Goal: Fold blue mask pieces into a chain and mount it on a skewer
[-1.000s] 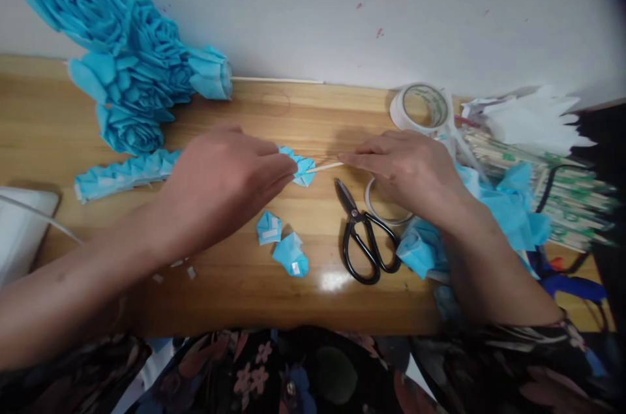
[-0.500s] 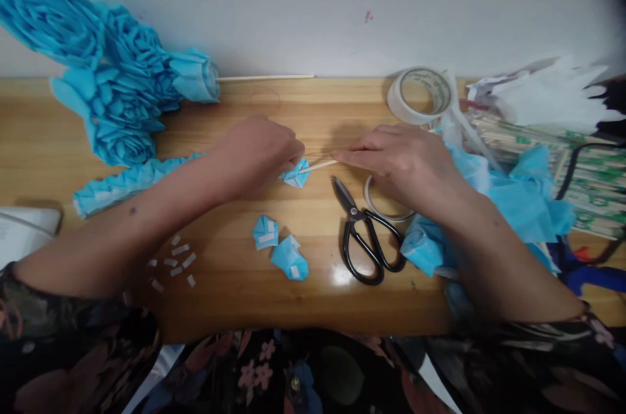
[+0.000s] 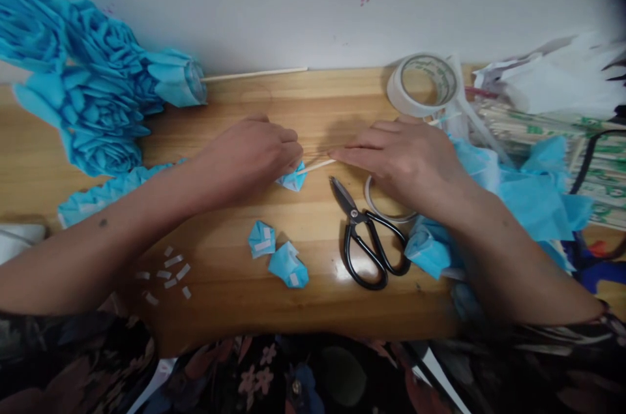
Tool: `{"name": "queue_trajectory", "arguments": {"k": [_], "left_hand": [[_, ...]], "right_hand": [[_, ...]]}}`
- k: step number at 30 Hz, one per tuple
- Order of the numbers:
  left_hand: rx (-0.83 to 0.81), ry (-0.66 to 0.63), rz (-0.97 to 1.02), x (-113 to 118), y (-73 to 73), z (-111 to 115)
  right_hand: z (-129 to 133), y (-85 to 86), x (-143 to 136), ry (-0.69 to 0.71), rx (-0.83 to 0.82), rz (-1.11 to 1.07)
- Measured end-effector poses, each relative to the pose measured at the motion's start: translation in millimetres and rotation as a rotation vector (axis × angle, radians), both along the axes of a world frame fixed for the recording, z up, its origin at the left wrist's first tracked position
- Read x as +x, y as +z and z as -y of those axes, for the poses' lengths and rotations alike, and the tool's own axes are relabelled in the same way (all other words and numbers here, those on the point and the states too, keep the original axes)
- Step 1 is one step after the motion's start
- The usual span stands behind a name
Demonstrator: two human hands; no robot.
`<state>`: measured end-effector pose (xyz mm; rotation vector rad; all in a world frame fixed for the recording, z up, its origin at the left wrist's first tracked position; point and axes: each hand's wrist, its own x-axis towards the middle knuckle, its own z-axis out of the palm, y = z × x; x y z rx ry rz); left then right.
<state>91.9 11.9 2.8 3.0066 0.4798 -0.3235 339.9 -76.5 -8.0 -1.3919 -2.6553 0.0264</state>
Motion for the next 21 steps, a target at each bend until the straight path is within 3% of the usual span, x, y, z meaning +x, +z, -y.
{"name": "queue_trajectory", "arguments": {"k": [5, 14, 17, 21], "left_hand": [[-0.013, -0.002, -0.015, 0, 7.9, 0], [-0.106, 0.088, 0.101, -6, 11.3, -2], [-0.081, 0.164, 0.210, -13, 20.2, 12], [-0.057, 0.104, 0.219, -23, 24.2, 42]], "right_hand": [[-3, -1.7, 7, 0.038, 0.090, -0.023], [-3, -3.9, 11, 0.040, 0.066, -0.071], [-3, -5.2, 10, 0.040, 0.073, -0.073], [-3, -5.8, 9, 0.052, 0.116, -0.085]]}}
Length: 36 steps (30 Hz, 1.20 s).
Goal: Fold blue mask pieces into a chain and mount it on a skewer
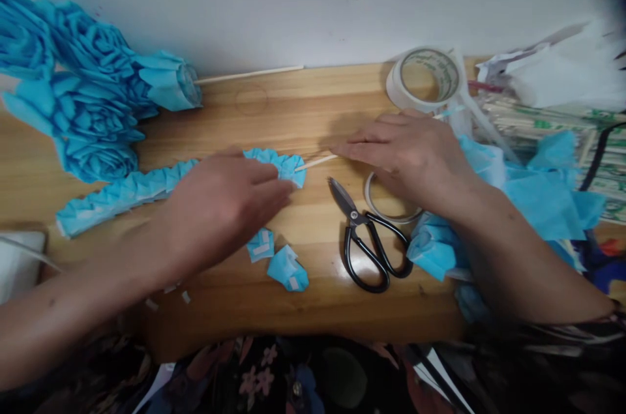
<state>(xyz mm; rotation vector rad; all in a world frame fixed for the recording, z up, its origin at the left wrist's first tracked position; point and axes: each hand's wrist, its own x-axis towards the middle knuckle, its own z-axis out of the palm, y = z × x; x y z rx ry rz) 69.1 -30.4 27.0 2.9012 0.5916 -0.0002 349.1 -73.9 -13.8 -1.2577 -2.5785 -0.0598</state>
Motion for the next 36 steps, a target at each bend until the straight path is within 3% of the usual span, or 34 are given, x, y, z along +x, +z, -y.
{"name": "queue_trajectory", "arguments": {"k": [3, 8, 12, 18, 24, 30, 36], "left_hand": [[-0.004, 0.019, -0.114, -4, -7.8, 14], [-0.002, 0.079, -0.247, -2, -19.1, 14], [-0.013, 0.073, -0.313, 0, -17.2, 14], [-0.016, 0.056, -0.340, 1, -15.4, 17], [-0.044, 0.071, -0.362, 0, -18.4, 17], [-0.069, 0.096, -0.397, 1, -16.0, 17], [-0.104, 0.119, -0.427, 2, -13.9, 18]], "right_hand": [[0, 1.5, -2, -0.017, -0.036, 0.023], [2, 5.0, -6, -0.078, -0.132, 0.101], [3, 5.1, -6, -0.043, -0.062, 0.082], [3, 8.6, 0, -0.128, -0.002, 0.074], [1, 12.4, 7, -0.027, 0.009, 0.037], [0, 4.9, 5, 0.030, 0.054, 0.002], [-1, 2.2, -1, 0.035, 0.020, 0.025]]}}
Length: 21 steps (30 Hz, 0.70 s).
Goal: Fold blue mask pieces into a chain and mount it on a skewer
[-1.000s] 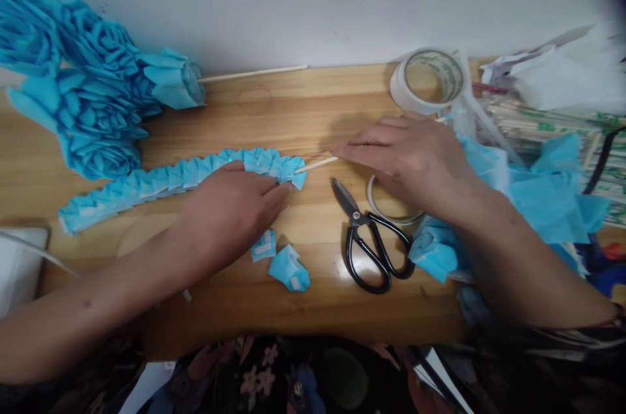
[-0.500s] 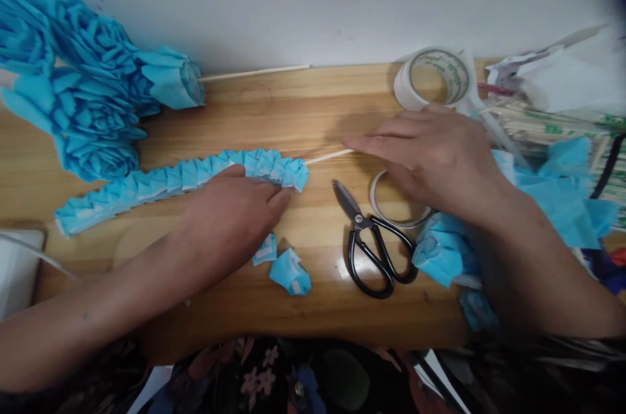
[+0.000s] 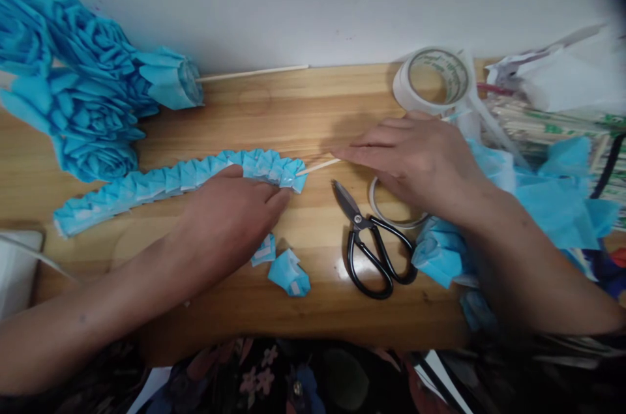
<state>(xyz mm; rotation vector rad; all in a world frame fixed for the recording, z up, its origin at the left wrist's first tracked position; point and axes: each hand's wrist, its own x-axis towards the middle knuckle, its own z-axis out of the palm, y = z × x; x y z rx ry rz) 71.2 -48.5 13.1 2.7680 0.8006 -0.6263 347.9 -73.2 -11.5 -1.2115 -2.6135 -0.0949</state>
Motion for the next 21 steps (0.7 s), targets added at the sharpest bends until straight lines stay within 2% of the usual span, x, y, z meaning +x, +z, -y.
{"name": "queue_trajectory", "arguments": {"k": [12, 21], "left_hand": [[0.052, 0.002, 0.043, -2, -11.4, 8], [0.056, 0.016, -0.001, -4, -14.4, 9]], "right_hand": [[0, 0.3, -2, -0.013, -0.050, 0.013], [-2, -3.1, -2, 0.022, 0.023, -0.003]]}}
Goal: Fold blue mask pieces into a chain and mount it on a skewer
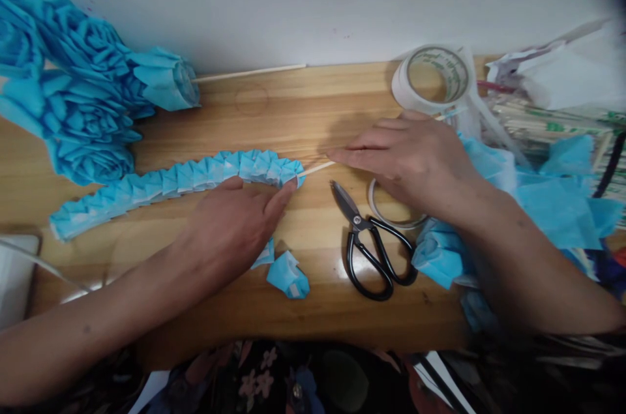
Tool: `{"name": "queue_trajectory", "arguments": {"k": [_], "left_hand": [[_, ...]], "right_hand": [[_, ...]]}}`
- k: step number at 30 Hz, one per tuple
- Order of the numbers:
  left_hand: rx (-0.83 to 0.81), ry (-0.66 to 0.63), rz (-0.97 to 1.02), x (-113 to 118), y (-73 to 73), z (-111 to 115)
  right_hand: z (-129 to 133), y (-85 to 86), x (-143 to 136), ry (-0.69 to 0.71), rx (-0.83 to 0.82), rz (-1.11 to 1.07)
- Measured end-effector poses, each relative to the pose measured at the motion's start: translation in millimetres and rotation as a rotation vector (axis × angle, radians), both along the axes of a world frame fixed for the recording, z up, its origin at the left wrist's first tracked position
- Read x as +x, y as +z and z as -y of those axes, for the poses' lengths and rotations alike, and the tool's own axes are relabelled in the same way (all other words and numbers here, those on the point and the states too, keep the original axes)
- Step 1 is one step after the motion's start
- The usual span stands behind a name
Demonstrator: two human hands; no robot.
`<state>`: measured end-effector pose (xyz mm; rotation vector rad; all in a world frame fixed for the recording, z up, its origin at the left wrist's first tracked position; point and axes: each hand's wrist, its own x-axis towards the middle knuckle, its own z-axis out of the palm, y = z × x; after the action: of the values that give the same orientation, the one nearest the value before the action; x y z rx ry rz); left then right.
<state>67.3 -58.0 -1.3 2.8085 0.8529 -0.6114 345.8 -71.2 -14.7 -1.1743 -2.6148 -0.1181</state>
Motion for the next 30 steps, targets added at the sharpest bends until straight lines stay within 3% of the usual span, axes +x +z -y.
{"name": "queue_trajectory", "arguments": {"k": [10, 25, 30], "left_hand": [[-0.058, 0.024, -0.073, 4.6, 9.0, 0.9], [-0.041, -0.001, 0.012, -1.7, 2.1, 0.7], [-0.043, 0.009, -0.065, 2.8, 3.2, 1.3]], "right_hand": [[-3.4, -3.0, 2.6, 0.035, 0.073, -0.054], [-1.6, -1.4, 3.6, -0.004, 0.009, -0.008], [-2.4, -2.2, 3.8, 0.011, 0.016, 0.009]]}}
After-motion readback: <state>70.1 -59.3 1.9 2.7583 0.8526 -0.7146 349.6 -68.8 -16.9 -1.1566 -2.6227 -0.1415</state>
